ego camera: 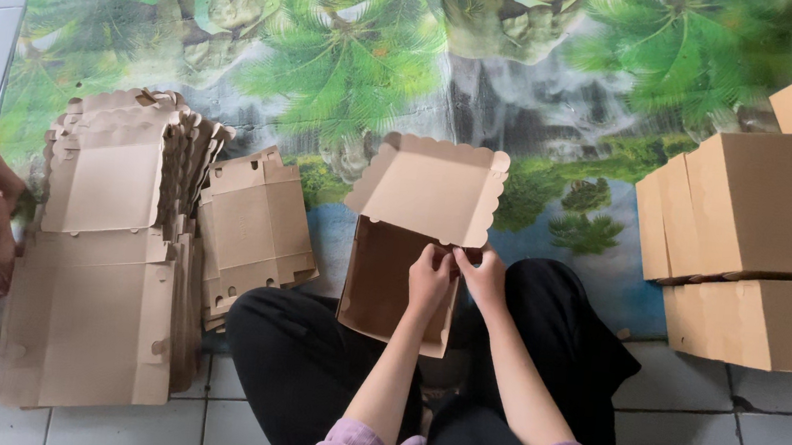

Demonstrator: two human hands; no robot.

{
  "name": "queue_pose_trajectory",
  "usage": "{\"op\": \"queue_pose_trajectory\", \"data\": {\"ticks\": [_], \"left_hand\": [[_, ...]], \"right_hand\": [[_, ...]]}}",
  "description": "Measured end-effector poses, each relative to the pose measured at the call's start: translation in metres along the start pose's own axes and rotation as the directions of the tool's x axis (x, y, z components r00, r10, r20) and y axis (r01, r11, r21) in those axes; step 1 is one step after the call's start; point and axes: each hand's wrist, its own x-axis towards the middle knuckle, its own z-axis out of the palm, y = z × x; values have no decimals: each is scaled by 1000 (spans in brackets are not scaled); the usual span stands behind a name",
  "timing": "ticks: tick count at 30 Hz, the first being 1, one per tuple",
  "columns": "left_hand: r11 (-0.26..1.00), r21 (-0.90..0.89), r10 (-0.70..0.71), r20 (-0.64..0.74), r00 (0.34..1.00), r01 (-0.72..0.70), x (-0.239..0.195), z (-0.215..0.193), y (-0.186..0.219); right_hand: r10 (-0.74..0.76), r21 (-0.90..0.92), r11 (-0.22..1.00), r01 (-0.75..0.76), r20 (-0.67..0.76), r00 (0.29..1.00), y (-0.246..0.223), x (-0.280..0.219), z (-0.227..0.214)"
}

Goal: The person sits on the floor and assembles flat cardboard pieces into small boxes by hand. They fold the sides, tuck the flaps into slots, and close the lids, placing the finished boxes into a stack on the right.

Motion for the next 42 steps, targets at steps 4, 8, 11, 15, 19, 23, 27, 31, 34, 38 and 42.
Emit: {"op": "queue_pose_trajectory", "data": {"ticks": [4, 8, 11, 15, 19, 23, 27, 31, 34, 38, 42], "left_hand": [[993, -65, -98, -14, 995, 97, 11, 14, -27], [990, -14, -143, 8, 990, 143, 47, 46, -87], [997, -59, -50, 102, 994, 56, 52, 50, -91], [998, 0, 64, 96, 993, -65, 33, 15, -55], [945, -98, 310, -39, 950, -312, 7, -37, -18], [828, 135, 560, -216, 800, -544, -15, -97, -1], [847, 199, 531, -383, 756, -494, -23, -134, -27], [926, -22, 325, -460, 826, -376, -12, -136, -88], [908, -382, 59, -291, 955, -173, -13, -131, -86], [900, -428, -128, -80, 989, 82, -11, -130, -67], [909, -394, -159, -34, 987, 133, -10, -126, -64]], "right_hand": [[-85, -85, 993, 78, -76, 994, 7, -1, 6], [-54, -150, 987, 51, -16, 998, 24, 4, 18], [21, -194, 981, -5, 81, 996, 73, 21, 41], [-161, -271, 947, 170, 54, 985, 90, 29, 61], [-93, -368, 923, 112, 71, 993, 62, 13, 49], [-58, -263, 963, 61, 19, 998, -2, -14, 22], [-86, -78, 994, 76, -135, 987, -13, -8, 27], [69, 295, 955, -26, -138, 988, -23, -5, 23], [128, 574, 815, -84, -36, 991, -74, -27, -1], [353, 855, 462, -234, 64, 933, 48, 30, 30], [373, 940, 240, -241, 140, 917, 27, 31, 10]]}}
